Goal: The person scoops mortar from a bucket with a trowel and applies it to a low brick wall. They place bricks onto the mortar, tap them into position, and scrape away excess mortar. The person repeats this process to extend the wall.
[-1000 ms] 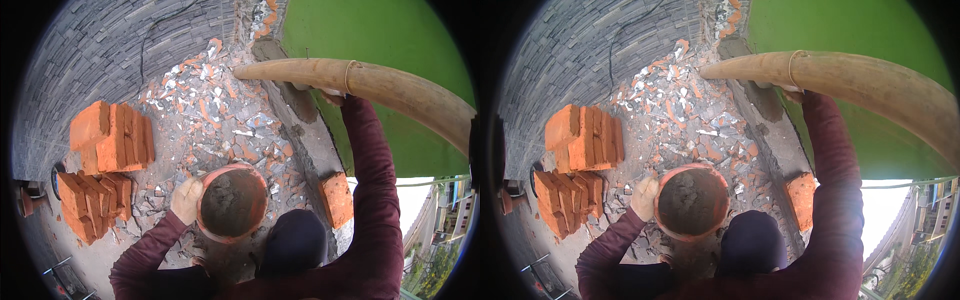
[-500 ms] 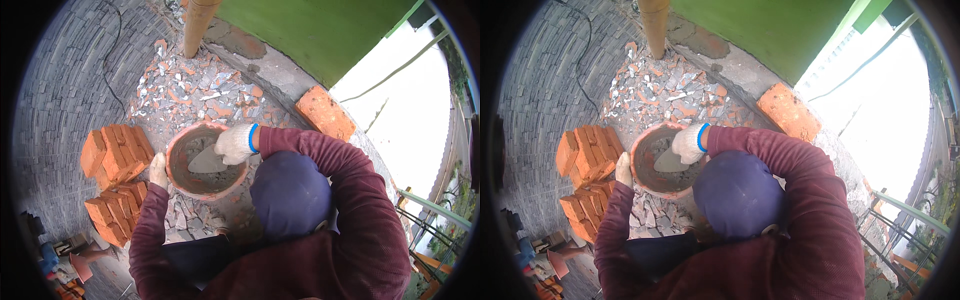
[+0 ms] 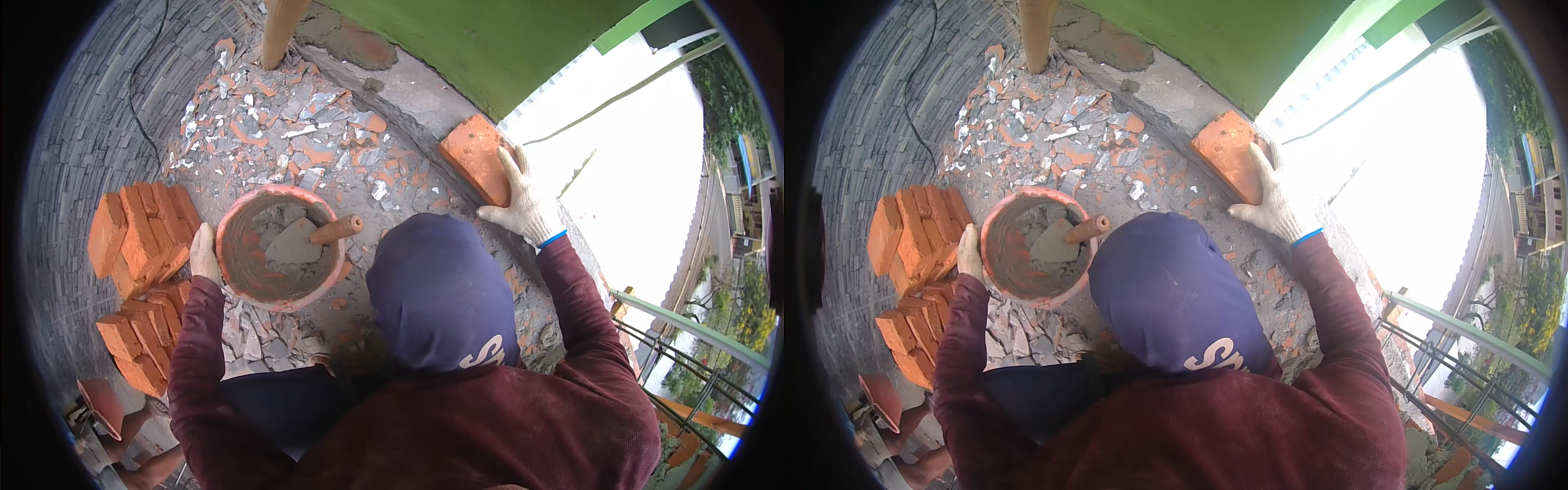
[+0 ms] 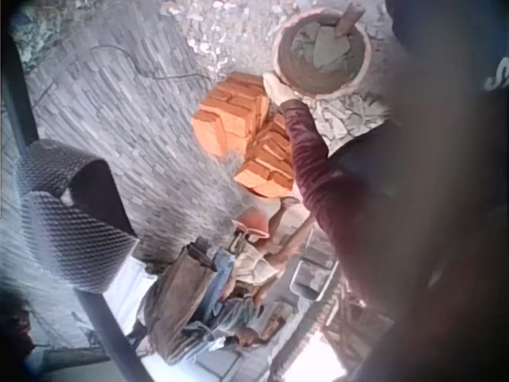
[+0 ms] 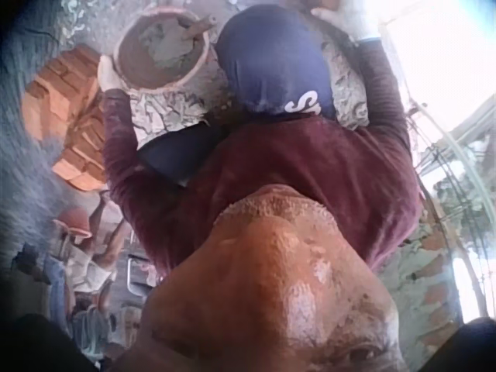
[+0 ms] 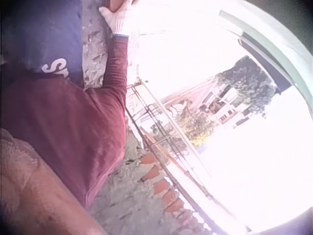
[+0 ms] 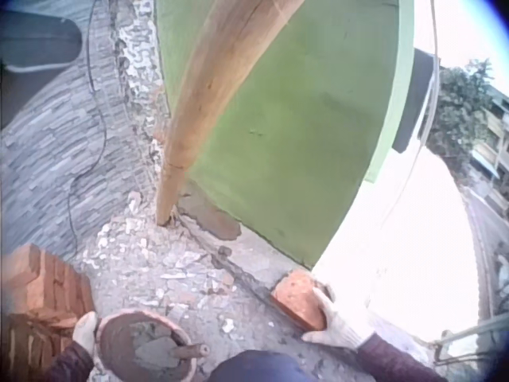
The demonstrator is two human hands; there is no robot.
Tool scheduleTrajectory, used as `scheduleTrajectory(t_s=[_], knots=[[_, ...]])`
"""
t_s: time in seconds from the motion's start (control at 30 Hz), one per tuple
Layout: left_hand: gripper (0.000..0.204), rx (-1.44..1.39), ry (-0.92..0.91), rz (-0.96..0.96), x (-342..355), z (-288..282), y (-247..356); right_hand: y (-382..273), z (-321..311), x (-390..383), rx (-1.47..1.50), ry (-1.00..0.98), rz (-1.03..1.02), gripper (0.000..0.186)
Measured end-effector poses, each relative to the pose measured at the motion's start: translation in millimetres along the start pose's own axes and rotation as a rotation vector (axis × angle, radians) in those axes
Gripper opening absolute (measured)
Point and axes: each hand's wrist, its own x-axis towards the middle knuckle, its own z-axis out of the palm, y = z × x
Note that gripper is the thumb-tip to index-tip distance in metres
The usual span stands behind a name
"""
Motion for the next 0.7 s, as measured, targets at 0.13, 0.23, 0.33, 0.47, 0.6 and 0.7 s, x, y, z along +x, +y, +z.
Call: scheduleTrajectory(t_s=[0.13, 0.23, 0.33, 0.47, 0.6, 0.7], knots=[[0.044, 0.245, 0.035, 0.163, 6, 8, -5, -17, 7, 28, 0.032, -0.086, 0.124, 0.118], [0.043, 0.297, 0.04, 0.251, 1, 35, 8, -4, 9, 37, 0.381, -0.024, 0.144, 0.117], [0.038, 0.334, 0.099, 0.269, -19, 46, 20, -19, 5, 72, 0.833, -0.011, 0.114, 0.119], [0.032, 0.319, 0.095, 0.244, -36, 41, 24, -89, -5, 168, 0.995, -0.007, -0.038, 0.11], [0.032, 0.323, 0.057, 0.21, -34, 60, 34, -130, 2, 306, 1.244, -0.048, -0.091, 0.095], [0.031, 0.362, 0.096, 0.189, -44, 53, 34, -157, 25, 411, 1.035, -0.044, -0.265, 0.074]])
